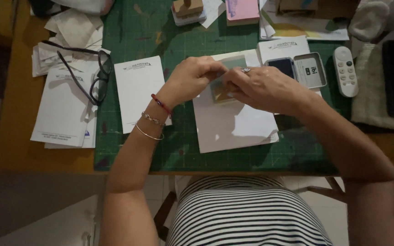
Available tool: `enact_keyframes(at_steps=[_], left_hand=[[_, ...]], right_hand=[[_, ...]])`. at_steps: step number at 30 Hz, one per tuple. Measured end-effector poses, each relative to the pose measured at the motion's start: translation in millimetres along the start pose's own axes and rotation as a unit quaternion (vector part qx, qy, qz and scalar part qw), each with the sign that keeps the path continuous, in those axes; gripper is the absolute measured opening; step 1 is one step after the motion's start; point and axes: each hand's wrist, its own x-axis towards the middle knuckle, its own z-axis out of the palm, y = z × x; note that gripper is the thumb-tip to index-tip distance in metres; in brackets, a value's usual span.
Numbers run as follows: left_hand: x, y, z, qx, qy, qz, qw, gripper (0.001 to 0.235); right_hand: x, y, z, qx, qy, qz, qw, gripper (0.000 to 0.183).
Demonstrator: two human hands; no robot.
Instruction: Manually stamping a stack of small cards one by one on a production desk.
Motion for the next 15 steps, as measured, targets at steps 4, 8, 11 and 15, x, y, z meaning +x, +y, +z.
enact_keyframes(at_steps=[4,8,11,15], left_hand=[[-0.2,3.6,-2.4,0.009,-0.001,0.001,1.0,0.027],[-0.1,4.7,-2.7,0.011,-0.004,0.01,1.0,0.027],[0.0,1.6,-2.3,0.003,-0.004,0.012,1.0,0.026],[0.5,1.0,-0.5,-0.029,0.005,-0.008,1.0,0.025]], right_hand=[[-1.2,0.9,1.1,-0.014,0.003,0.003,1.0,0.035],[0.1,-4.5,-1.5,-0.026,0.0,0.002,1.0,0.033],[0.8,-4.0,1.0,-0.035,0.004,-0.003,0.999,0.035],[1.3,-2.2,7.7,-0.048,0.026,-0.019,0.998,0.038]])
